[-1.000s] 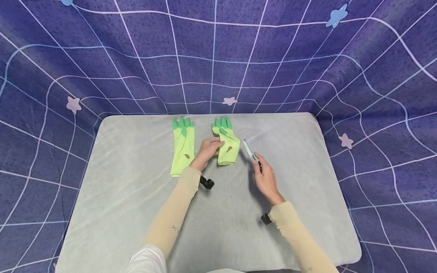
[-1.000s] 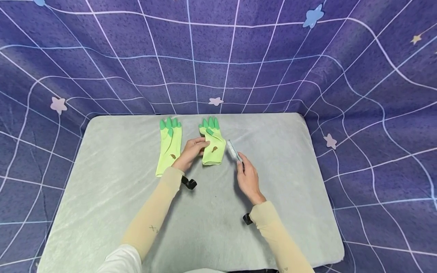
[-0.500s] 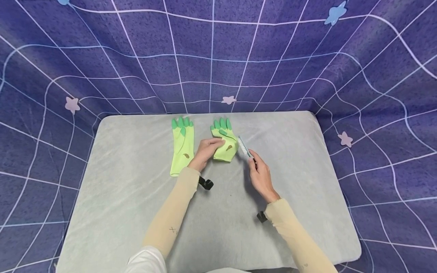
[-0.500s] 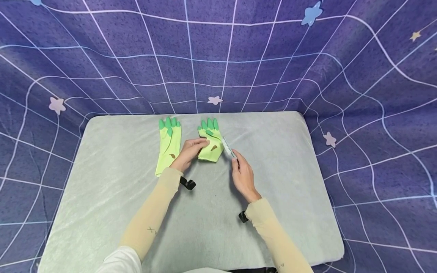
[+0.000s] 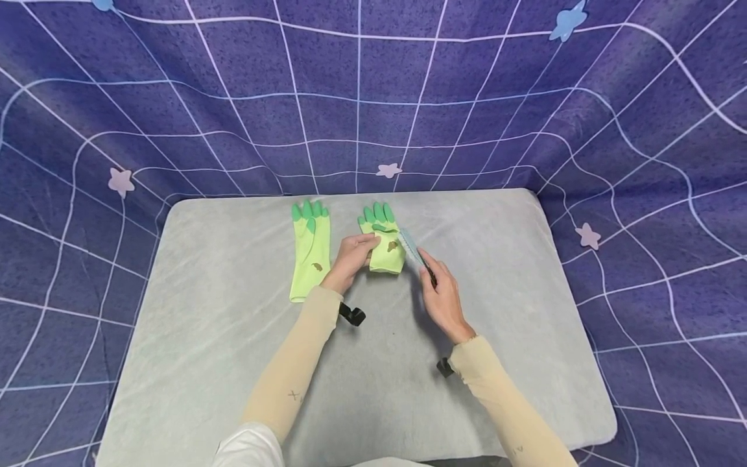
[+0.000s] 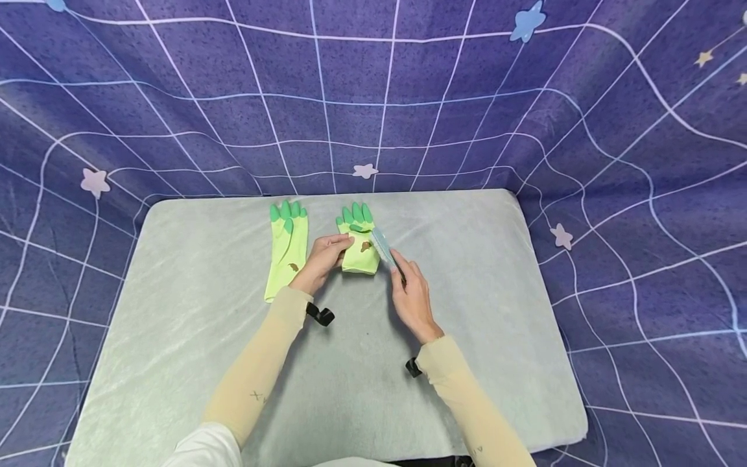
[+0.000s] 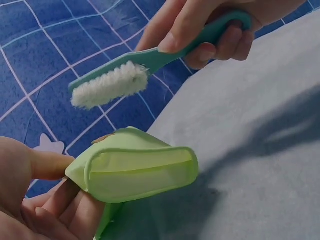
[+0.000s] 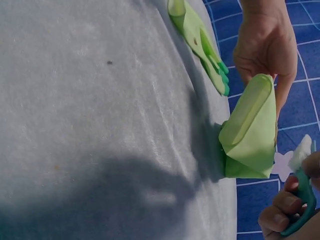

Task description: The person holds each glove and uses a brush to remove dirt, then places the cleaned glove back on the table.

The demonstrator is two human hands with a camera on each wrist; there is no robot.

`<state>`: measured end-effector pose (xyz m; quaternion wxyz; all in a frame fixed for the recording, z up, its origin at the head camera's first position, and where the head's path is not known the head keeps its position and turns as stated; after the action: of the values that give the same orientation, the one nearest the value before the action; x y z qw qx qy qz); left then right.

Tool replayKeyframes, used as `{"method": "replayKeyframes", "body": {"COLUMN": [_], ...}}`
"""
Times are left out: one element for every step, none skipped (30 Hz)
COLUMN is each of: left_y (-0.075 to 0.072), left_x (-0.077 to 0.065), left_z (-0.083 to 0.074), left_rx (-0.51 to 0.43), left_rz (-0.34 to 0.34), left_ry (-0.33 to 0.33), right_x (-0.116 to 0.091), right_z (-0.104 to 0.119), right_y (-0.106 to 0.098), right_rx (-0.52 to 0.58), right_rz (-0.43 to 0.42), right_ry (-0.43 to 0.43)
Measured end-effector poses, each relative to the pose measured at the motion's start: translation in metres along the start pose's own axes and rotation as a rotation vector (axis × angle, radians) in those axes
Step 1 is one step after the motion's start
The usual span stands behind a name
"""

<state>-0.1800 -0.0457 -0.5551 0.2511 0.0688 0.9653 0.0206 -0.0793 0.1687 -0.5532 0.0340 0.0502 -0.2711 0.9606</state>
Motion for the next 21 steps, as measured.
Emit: {"method": "replayKeyframes", "body": {"left_y": [0.0, 0.0, 0.0, 0.001, 0.001, 0.001, 0.002, 0.002, 0.002, 0.003, 0.003, 0.003, 0.003, 0.003, 0.004, 0.004, 0.004, 0.004, 0.005, 0.005, 0.005], "left_x": [-0.001, -0.001, -0.001, -0.002, -0.002, -0.003, -0.003, -0.004, -0.005, -0.005, -0.006, -0.006, -0.006, -0.006, -0.006, -0.006, -0.006, -0.005, -0.005, -0.005, -0.005], "left_z": [0.0, 0.0, 0.0, 0.0, 0.0, 0.0, -0.001, -0.001, -0.001, -0.002, -0.002, -0.003, -0.003, -0.003, -0.003, -0.003, -0.004, -0.004, -0.004, -0.004, -0.004], "left_rx": [-0.002, -0.002, 0.0, 0.001, 0.001, -0.001, -0.004, -0.007, -0.012, -0.019, -0.024, -0.029, -0.034, -0.039, -0.046, -0.052, -0.059, -0.066, -0.071, -0.077, -0.08], "left_rz": [0.001, 0.0, 0.0, -0.001, -0.003, -0.005, -0.007, -0.008, -0.008, -0.009, -0.008, -0.008, -0.008, -0.008, -0.009, -0.01, -0.011, -0.011, -0.013, -0.012, -0.011], "left_ry": [0.001, 0.002, 0.003, 0.004, 0.006, 0.008, 0.01, 0.012, 0.015, 0.017, 0.019, 0.021, 0.022, 0.022, 0.021, 0.021, 0.022, 0.021, 0.021, 0.022, 0.024], "right_x": [0.001, 0.001, 0.002, 0.002, 0.003, 0.003, 0.003, 0.004, 0.004, 0.004, 0.004, 0.004, 0.004, 0.003, 0.003, 0.003, 0.003, 0.003, 0.003, 0.003, 0.003], "right_z": [0.001, 0.002, 0.003, 0.004, 0.005, 0.006, 0.006, 0.006, 0.006, 0.007, 0.007, 0.007, 0.006, 0.007, 0.007, 0.007, 0.007, 0.008, 0.008, 0.008, 0.008], "right_y": [0.0, 0.0, 0.001, 0.001, 0.001, 0.002, 0.002, 0.003, 0.004, 0.005, 0.005, 0.006, 0.006, 0.007, 0.007, 0.007, 0.008, 0.009, 0.009, 0.01, 0.011], "right_rx": [-0.005, -0.007, -0.008, -0.009, -0.008, -0.007, -0.008, -0.009, -0.011, -0.012, -0.013, -0.014, -0.014, -0.013, -0.012, -0.014, -0.017, -0.022, -0.027, -0.034, -0.04], "right_rz": [-0.001, -0.003, -0.006, -0.008, -0.01, -0.012, -0.013, -0.016, -0.019, -0.021, -0.023, -0.025, -0.026, -0.028, -0.029, -0.029, -0.027, -0.026, -0.024, -0.024, -0.024], "right_ry": [-0.012, -0.025, -0.037, -0.048, -0.057, -0.066, -0.071, -0.076, -0.08, -0.082, -0.083, -0.085, -0.088, -0.093, -0.099, -0.107, -0.118, -0.131, -0.142, -0.154, -0.168]}}
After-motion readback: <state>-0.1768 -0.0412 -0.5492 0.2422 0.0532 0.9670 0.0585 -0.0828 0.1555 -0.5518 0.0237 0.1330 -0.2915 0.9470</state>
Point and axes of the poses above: each hand's wrist, its own x-axis towards the middle knuckle, its own y-axis out of the palm, z = x × y, the point moved 1 cm from there along x, towards the middle knuckle, and after that the axes turned 2 degrees about -y, right-handed, at the moved point
